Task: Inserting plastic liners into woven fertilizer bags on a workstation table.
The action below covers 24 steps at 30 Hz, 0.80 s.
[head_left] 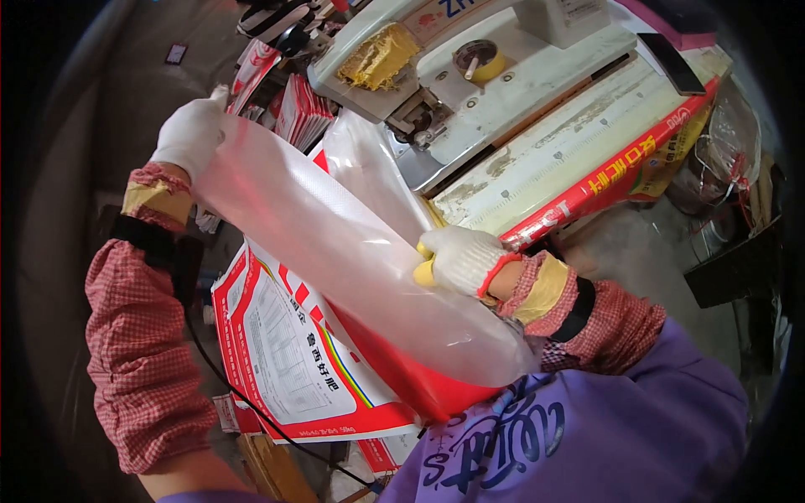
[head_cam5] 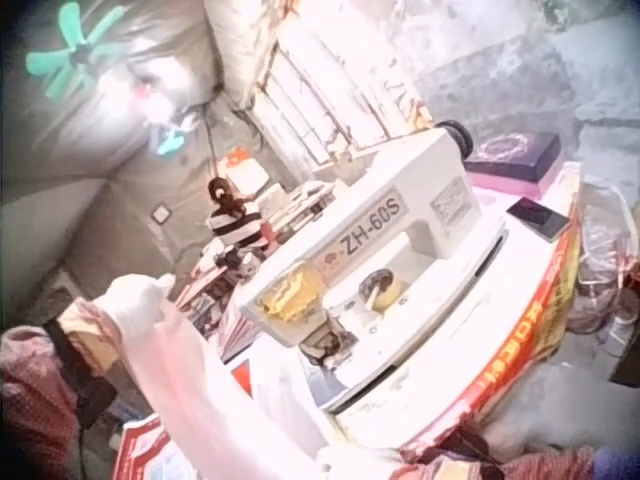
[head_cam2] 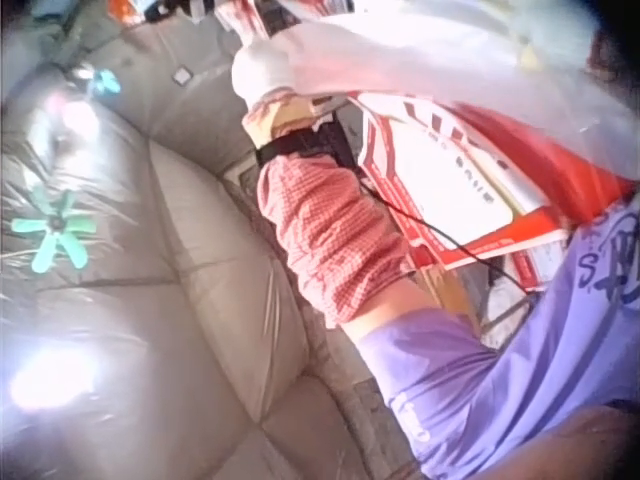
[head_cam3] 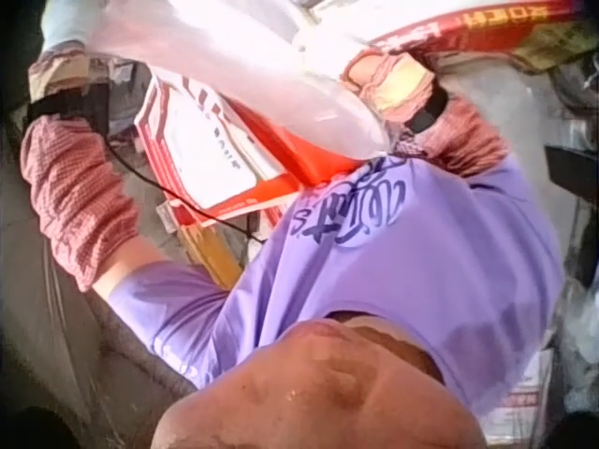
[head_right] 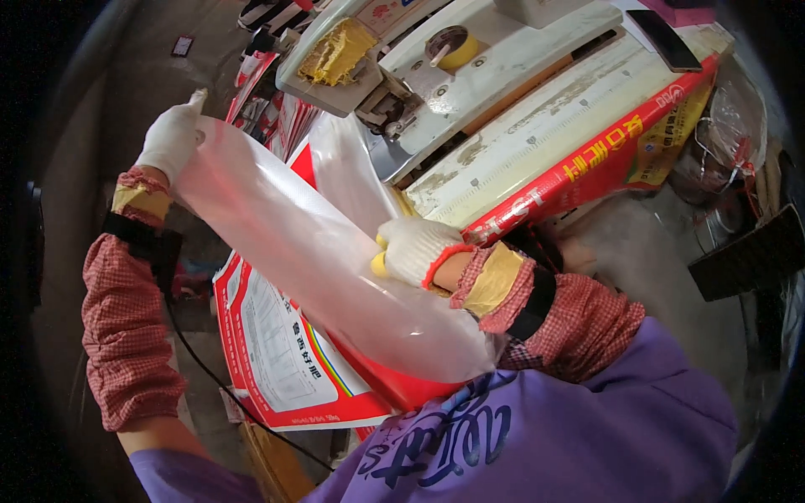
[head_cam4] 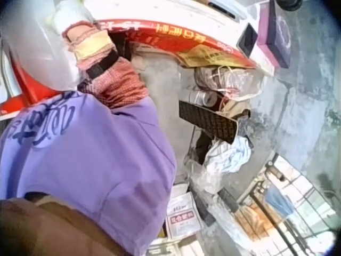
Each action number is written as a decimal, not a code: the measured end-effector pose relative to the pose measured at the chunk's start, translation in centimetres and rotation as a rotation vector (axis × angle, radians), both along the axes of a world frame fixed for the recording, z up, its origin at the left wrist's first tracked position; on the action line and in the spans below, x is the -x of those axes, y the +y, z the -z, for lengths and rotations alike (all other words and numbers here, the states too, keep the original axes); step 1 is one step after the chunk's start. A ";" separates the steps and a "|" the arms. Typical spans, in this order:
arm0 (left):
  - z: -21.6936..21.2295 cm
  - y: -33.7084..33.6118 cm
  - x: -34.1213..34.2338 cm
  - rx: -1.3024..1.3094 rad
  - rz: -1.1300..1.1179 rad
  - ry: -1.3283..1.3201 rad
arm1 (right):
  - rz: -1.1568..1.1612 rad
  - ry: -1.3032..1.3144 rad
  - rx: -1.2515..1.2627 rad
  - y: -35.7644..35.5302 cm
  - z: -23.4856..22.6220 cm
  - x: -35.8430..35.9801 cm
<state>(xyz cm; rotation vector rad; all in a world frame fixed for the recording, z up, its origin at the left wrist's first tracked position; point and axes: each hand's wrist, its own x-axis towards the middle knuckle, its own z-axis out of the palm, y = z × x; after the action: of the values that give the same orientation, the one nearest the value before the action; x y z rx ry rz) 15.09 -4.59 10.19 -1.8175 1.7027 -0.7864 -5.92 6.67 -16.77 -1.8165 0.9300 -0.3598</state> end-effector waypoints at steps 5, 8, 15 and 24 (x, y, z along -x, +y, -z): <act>-2.4 -2.8 -2.7 -0.016 -0.218 -0.224 | -0.014 -0.386 0.188 1.6 -3.1 -3.7; 2.3 -4.4 -3.1 0.190 -0.142 -0.112 | -0.052 -0.331 0.488 4.1 -4.5 -5.8; 24.2 -7.2 -2.2 0.149 0.165 0.235 | 0.023 -0.623 -0.047 5.6 1.5 6.7; 27.4 -7.8 -2.9 0.326 1.027 0.469 | 0.737 -0.633 -1.012 6.8 6.9 10.9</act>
<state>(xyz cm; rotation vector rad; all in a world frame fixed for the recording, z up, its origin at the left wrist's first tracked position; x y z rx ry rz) 17.98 -12.44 -17.23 -1.2636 3.0376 -1.1152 -16.77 13.50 -23.62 -0.3521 1.0115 -0.7003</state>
